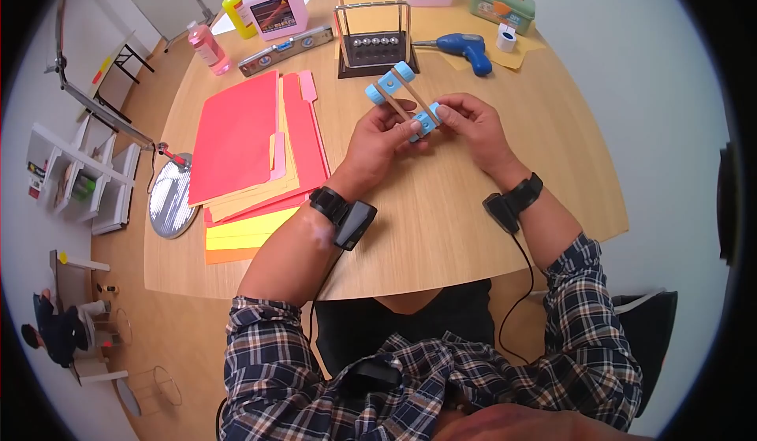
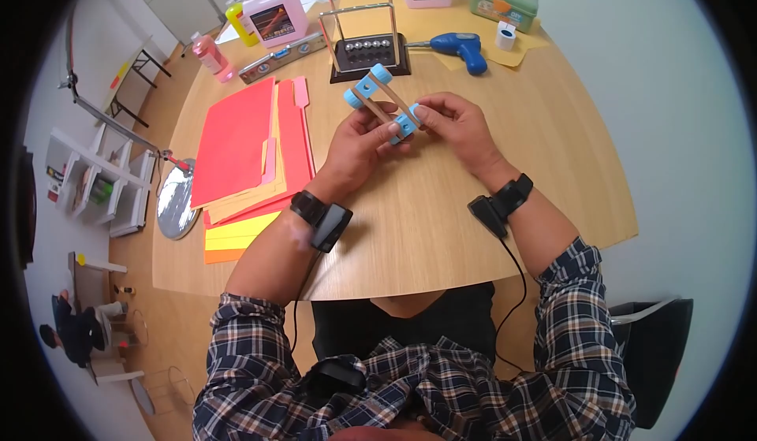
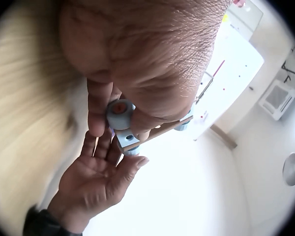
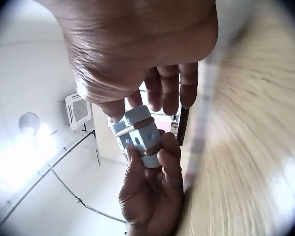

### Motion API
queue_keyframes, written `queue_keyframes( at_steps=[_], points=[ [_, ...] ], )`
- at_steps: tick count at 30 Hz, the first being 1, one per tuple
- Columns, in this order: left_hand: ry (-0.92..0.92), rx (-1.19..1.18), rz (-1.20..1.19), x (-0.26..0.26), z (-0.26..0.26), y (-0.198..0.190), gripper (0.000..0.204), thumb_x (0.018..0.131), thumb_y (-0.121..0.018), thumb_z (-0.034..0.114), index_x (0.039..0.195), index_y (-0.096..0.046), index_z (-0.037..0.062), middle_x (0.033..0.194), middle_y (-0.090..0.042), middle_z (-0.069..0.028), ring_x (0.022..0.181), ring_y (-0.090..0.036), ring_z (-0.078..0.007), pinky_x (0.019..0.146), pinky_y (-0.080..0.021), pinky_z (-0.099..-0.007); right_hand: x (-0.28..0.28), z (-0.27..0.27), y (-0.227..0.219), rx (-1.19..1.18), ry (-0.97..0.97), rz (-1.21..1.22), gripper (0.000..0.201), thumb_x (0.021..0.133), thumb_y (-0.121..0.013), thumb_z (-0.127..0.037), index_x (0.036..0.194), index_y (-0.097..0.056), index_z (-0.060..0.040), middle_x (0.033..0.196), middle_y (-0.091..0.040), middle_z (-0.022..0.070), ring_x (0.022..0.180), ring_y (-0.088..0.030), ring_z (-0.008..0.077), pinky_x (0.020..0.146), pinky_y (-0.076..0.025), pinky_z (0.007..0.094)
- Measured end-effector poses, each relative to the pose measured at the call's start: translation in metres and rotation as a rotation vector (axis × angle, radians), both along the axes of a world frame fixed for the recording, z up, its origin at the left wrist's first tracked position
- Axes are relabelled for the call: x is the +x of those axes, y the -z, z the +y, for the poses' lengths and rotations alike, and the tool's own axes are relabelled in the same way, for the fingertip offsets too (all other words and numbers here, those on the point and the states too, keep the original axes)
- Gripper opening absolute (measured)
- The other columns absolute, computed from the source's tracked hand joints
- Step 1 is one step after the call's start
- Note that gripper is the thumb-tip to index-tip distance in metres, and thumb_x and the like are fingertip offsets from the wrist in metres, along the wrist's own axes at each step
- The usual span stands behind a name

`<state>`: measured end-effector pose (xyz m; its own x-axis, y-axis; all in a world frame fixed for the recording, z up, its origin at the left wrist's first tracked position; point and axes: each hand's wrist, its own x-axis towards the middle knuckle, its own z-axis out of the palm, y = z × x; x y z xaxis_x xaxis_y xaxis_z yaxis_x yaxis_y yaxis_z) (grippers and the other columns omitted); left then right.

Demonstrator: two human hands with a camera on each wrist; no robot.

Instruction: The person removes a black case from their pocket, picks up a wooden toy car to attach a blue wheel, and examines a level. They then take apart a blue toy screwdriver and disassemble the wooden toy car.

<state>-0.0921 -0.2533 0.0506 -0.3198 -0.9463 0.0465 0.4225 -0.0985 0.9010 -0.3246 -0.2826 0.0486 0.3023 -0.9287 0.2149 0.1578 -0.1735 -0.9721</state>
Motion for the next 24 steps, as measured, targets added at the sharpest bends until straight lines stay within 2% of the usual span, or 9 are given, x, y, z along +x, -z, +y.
queue_keyframes(
  at_steps=[8,11,13,16,19,21,24],
  points=[
    [-0.059,-0.106,-0.113,-0.001,-0.001,0.004,0.036,0.105,-0.072,0.007,0.139,-0.061,0.0041,0.122,-0.073,-0.0096,0.111,-0.074,-0.0225,0.093,-0.066,-0.0407,0.002,0.0,0.002,-0.002,0.029,-0.008,0.022,0.104,-0.077,-0.013,0.12,-0.072,0.0009,0.105,-0.077,0.0046,0.095,-0.071,0.0101,0.085,-0.058,0.0256],
    [-0.05,-0.073,-0.092,0.0,-0.001,0.003,0.034,0.105,-0.073,0.007,0.137,-0.062,0.0037,0.121,-0.073,-0.0101,0.111,-0.074,-0.0236,0.093,-0.066,-0.0407,0.001,-0.001,0.004,-0.016,0.015,0.006,0.02,0.104,-0.077,-0.011,0.12,-0.074,0.0008,0.108,-0.078,0.0052,0.098,-0.071,0.0104,0.087,-0.058,0.026],
    [-0.016,0.04,0.027,0.003,-0.002,0.001,0.034,0.105,-0.073,0.01,0.136,-0.061,0.0037,0.122,-0.072,-0.0114,0.11,-0.074,-0.0258,0.093,-0.066,-0.0407,0.0,0.0,0.005,-0.019,0.021,0.008,0.02,0.104,-0.077,-0.01,0.121,-0.075,0.0005,0.11,-0.078,0.0055,0.099,-0.071,0.0106,0.089,-0.058,0.0262],
    [-0.036,0.14,0.084,0.006,-0.001,-0.006,0.034,0.105,-0.074,0.013,0.135,-0.061,0.004,0.123,-0.072,-0.0125,0.109,-0.074,-0.0273,0.092,-0.067,-0.0406,0.001,0.0,0.006,-0.074,0.013,-0.005,0.019,0.104,-0.076,-0.008,0.121,-0.076,-0.0005,0.114,-0.079,0.006,0.103,-0.071,0.0106,0.092,-0.058,0.0267],
    [-0.024,0.085,0.07,0.007,-0.003,-0.003,0.034,0.105,-0.074,0.015,0.134,-0.06,0.0041,0.124,-0.071,-0.0127,0.109,-0.075,-0.0275,0.091,-0.066,-0.0413,0.003,0.0,-0.001,-0.142,0.009,-0.002,0.021,0.103,-0.077,-0.009,0.123,-0.075,-0.0014,0.111,-0.078,0.0044,0.101,-0.07,0.0096,0.091,-0.057,0.0268],
    [-0.019,0.075,0.071,0.006,-0.001,-0.004,0.033,0.105,-0.074,0.014,0.134,-0.06,0.0041,0.123,-0.071,-0.0127,0.109,-0.075,-0.0272,0.091,-0.067,-0.0415,0.0,0.003,-0.004,-0.021,0.023,-0.021,0.02,0.104,-0.077,-0.011,0.121,-0.074,-0.0014,0.107,-0.076,0.0027,0.096,-0.068,0.0086,0.088,-0.056,0.0266],
    [-0.009,0.049,0.068,0.004,0.0,-0.003,0.032,0.105,-0.074,0.013,0.132,-0.06,0.0042,0.121,-0.072,-0.0121,0.108,-0.075,-0.0265,0.09,-0.066,-0.0412,-0.002,0.001,-0.001,0.009,-0.011,0.024,0.019,0.104,-0.077,-0.013,0.118,-0.073,-0.0017,0.103,-0.074,0.0014,0.093,-0.066,0.0082,0.085,-0.055,0.0264]
  ],
)
